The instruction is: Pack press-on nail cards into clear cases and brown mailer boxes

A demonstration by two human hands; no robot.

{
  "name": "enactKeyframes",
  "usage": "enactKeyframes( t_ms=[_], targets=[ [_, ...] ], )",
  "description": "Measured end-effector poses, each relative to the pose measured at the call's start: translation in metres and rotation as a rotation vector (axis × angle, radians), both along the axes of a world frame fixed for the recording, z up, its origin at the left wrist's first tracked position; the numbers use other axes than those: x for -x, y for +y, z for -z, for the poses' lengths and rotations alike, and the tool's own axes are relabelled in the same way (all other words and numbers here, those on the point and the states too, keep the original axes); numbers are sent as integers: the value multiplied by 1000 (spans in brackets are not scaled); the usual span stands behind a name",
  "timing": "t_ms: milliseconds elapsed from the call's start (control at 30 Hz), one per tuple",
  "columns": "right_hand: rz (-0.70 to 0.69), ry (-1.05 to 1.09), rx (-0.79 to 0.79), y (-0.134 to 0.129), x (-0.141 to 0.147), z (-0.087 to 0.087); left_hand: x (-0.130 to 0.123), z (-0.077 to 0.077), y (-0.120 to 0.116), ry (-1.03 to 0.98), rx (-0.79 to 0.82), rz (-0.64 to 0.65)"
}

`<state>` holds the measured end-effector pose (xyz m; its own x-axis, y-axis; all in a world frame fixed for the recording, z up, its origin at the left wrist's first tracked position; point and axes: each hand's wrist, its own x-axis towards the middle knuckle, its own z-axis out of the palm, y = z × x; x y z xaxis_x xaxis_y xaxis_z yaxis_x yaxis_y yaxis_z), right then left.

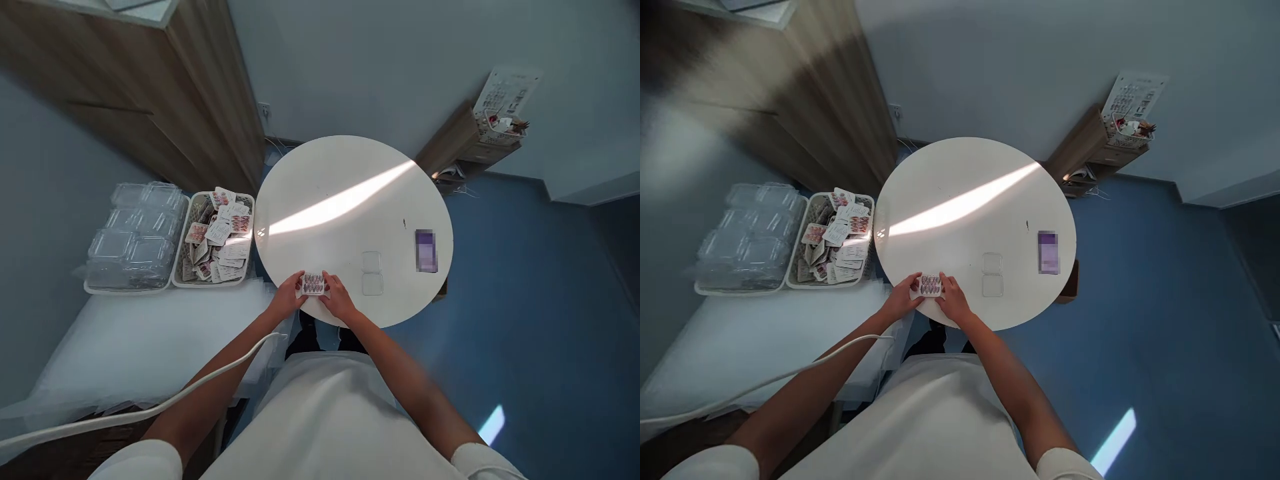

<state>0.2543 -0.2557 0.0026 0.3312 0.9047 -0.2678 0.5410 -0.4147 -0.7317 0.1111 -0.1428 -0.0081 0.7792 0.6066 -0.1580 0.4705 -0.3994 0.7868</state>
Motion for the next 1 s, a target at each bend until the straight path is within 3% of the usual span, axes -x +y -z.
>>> enactKeyframes(
  t_ms=[233,433,700,1000],
  targets=[
    [55,50,-53,-73,-54,-7,-46,-5,-53,-102,57,170],
    [58,79,-21,-110,-101,-4,-91,-6,-83,-5,24,246],
    [-21,-57,11,-115,-156,14,-138,-5,-102,212,-63,200],
    [-89,-83,34,-104,-165,30,-153,-5,-109,362,-105,116]
  ],
)
